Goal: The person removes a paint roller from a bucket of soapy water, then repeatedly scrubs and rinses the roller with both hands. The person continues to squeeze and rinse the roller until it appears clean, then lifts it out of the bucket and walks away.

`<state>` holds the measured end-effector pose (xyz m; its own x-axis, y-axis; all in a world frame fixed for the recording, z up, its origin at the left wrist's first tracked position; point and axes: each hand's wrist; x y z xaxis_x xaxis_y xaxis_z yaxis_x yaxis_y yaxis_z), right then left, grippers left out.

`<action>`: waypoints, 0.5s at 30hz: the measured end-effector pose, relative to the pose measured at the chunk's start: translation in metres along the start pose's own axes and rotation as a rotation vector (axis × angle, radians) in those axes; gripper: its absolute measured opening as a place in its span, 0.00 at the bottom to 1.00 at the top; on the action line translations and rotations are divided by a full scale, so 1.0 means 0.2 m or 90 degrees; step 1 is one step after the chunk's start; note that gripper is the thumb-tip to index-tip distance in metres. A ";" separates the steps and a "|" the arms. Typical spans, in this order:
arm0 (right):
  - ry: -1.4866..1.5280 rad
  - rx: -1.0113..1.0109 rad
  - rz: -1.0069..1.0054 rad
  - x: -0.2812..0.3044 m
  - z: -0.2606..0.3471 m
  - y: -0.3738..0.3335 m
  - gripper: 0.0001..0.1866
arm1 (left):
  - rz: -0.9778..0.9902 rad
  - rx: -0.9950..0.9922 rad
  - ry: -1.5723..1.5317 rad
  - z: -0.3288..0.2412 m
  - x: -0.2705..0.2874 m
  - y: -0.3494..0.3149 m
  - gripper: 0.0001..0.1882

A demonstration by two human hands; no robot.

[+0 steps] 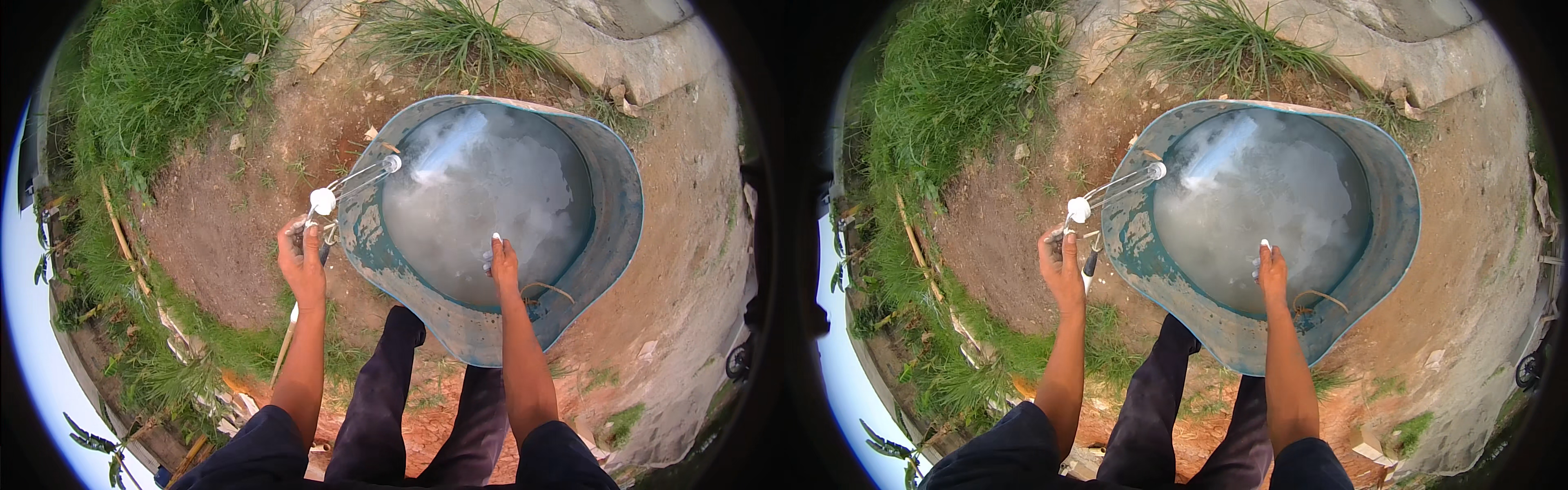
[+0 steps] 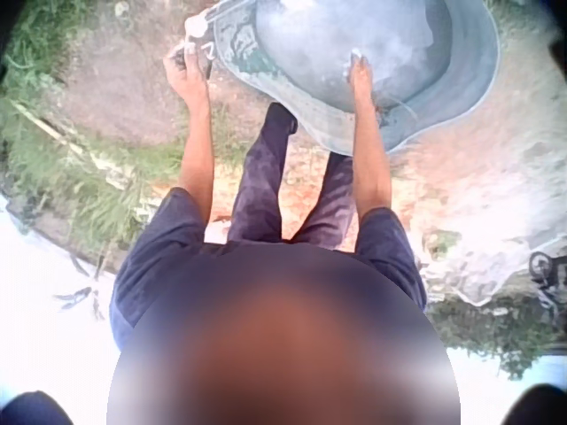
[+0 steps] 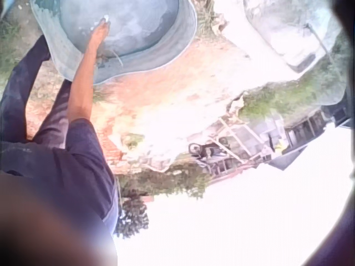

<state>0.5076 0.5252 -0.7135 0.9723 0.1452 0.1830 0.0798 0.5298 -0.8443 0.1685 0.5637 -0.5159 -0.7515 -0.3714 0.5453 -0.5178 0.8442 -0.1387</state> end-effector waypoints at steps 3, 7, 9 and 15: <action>-0.415 0.124 -0.084 -0.09 0.18 0.20 0.22 | 0.131 0.003 0.119 0.07 -0.03 0.05 0.13; -0.623 0.313 -0.023 -0.27 0.56 0.50 0.25 | 0.071 0.144 -0.114 0.24 -0.16 0.06 0.17; -0.723 0.543 -0.082 -0.33 0.73 0.69 0.26 | 0.026 0.111 -0.122 0.29 -0.19 0.03 0.19; -0.998 0.429 0.053 -0.42 0.64 1.15 0.24 | -0.100 -0.073 -0.094 0.13 -0.45 -0.36 0.20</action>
<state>0.4155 0.7414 -0.8588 -0.1949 0.5910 0.7828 -0.4559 0.6521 -0.6058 0.2630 0.5269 -0.5768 -0.7212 -0.5472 0.4248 -0.5901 0.8065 0.0371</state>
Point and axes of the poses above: each hand's wrist, its own y-axis towards the middle knuckle, its own x-axis out of the back of the hand, z = x × y, and after that the axes turned 8 degrees about z, right-handed
